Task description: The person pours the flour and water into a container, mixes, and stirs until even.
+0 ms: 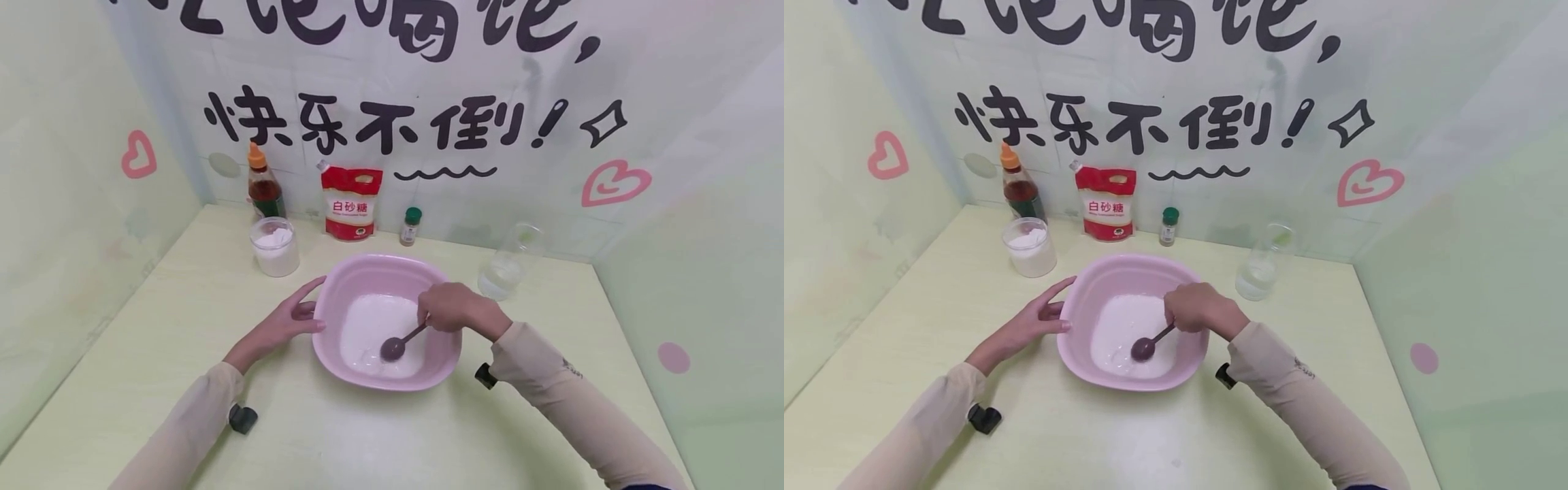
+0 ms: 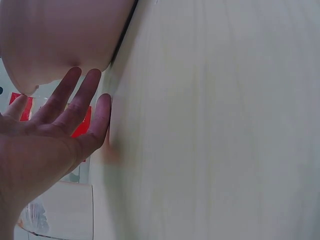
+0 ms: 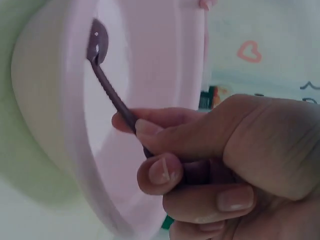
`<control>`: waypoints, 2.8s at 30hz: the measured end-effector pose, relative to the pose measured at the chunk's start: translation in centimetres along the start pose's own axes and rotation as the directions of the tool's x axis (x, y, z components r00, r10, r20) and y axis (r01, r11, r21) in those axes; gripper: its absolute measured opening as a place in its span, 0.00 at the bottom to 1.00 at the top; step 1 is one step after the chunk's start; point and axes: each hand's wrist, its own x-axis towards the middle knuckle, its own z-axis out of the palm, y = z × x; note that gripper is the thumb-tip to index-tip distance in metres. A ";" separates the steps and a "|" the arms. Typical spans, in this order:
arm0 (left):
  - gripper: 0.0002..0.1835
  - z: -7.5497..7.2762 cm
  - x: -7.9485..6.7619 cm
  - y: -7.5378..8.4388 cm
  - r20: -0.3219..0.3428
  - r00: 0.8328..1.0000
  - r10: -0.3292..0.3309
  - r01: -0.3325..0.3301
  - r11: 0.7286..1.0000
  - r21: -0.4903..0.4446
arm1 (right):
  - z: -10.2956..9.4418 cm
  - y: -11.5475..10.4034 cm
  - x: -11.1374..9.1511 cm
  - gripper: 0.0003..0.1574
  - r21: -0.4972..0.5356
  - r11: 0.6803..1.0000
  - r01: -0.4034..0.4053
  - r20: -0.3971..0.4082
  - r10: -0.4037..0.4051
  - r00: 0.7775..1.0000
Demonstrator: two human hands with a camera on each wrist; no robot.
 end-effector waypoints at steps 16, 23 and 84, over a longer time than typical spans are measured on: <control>0.49 0.0 -0.1 0.1 -0.006 1.000 0.001 -0.001 1.000 -0.001 | 0.1 -1.9 1.3 0.11 -0.008 0.994 0.109 -0.030 -0.109 0.994; 0.48 0.0 -0.2 -0.1 -0.010 1.000 -0.002 0.002 1.000 -0.002 | 0.4 -3.1 0.5 0.11 0.039 0.992 0.116 0.026 -0.117 0.993; 0.48 0.1 0.0 -0.3 -0.013 1.000 -0.001 0.001 1.000 -0.001 | -0.5 -1.1 0.0 0.08 0.011 0.998 0.065 0.111 -0.066 0.992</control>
